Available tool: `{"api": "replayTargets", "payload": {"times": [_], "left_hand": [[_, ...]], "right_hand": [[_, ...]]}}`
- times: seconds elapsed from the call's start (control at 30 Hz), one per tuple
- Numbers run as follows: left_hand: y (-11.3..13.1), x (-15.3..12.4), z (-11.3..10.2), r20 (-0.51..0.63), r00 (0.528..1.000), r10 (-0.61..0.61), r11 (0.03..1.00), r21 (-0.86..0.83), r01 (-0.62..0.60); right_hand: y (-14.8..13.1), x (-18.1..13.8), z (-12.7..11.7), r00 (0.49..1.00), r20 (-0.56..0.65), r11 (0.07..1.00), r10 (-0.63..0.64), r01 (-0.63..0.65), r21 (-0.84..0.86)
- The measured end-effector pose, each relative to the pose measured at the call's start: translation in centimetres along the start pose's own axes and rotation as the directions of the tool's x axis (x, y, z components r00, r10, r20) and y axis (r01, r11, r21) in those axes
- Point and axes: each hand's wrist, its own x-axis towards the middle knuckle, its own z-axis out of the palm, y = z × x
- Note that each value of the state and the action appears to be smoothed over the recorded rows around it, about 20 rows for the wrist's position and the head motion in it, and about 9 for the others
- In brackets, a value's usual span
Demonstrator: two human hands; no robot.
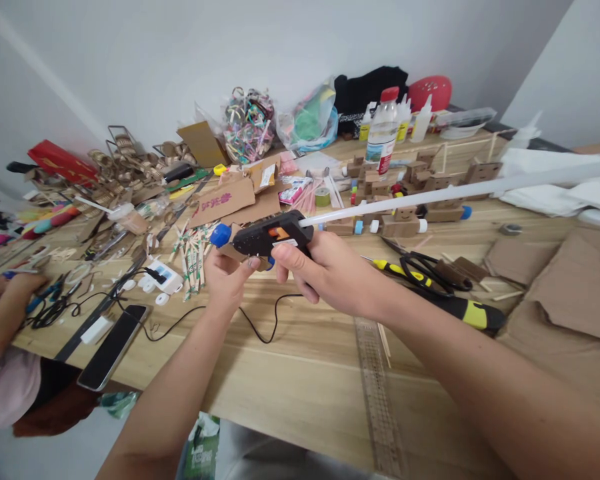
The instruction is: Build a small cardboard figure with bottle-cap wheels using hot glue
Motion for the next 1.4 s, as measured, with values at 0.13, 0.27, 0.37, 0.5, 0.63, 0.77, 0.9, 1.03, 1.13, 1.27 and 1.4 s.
{"api": "replayTargets", "payload": {"times": [0.13,0.27,0.37,0.5,0.63,0.77,0.9,1.03,1.13,1.27,1.4], "left_hand": [[0.01,-0.03,-0.01,0.002,1.000,0.000,1.000,-0.006,0.000],[-0.06,-0.05,0.01,-0.016,1.000,0.009,1.000,-0.023,-0.009],[-0.11,-0.08,0.02,-0.029,1.000,0.006,0.999,-0.034,-0.007],[-0.07,-0.14,0.05,-0.024,0.999,-0.021,0.999,-0.040,0.020],[-0.06,-0.14,0.04,-0.012,1.000,-0.014,0.999,-0.033,0.014],[-0.15,-0.08,-0.04,-0.019,1.000,-0.009,0.999,-0.036,0.009],[-0.18,-0.02,-0.02,-0.037,0.999,-0.018,0.999,-0.050,0.017],[-0.21,0.02,0.04,-0.043,0.999,-0.002,0.999,-0.044,0.000],[-0.24,0.04,0.04,-0.047,0.999,0.010,0.999,-0.040,-0.012],[-0.20,0.02,0.05,-0.041,0.999,0.022,0.999,-0.031,-0.023],[-0.18,0.03,0.07,-0.057,0.998,0.038,0.998,-0.040,-0.041]], "right_hand": [[-0.08,-0.09,-0.02,1.000,-0.003,0.999,0.002,-0.002,-0.034],[-0.16,-0.11,0.03,1.000,-0.011,0.999,0.010,-0.010,-0.033],[-0.21,-0.10,0.10,1.000,-0.017,0.999,0.014,-0.015,-0.035],[-0.25,-0.12,0.15,1.000,-0.014,0.999,0.018,-0.018,-0.039],[-0.20,-0.13,0.07,1.000,-0.006,0.999,0.002,-0.003,-0.052],[-0.25,-0.11,-0.02,1.000,-0.008,0.998,0.008,-0.008,-0.068],[-0.38,-0.15,-0.03,1.000,0.008,0.997,0.003,-0.002,-0.077],[-0.17,-0.24,-0.03,1.000,0.018,0.996,-0.018,0.020,-0.082],[0.05,-0.25,0.01,1.000,0.013,0.996,-0.014,0.015,-0.085],[-0.02,-0.20,0.07,1.000,0.011,0.997,-0.002,0.003,-0.080],[-0.20,-0.23,0.09,1.000,0.008,0.998,-0.009,0.009,-0.068]]}}
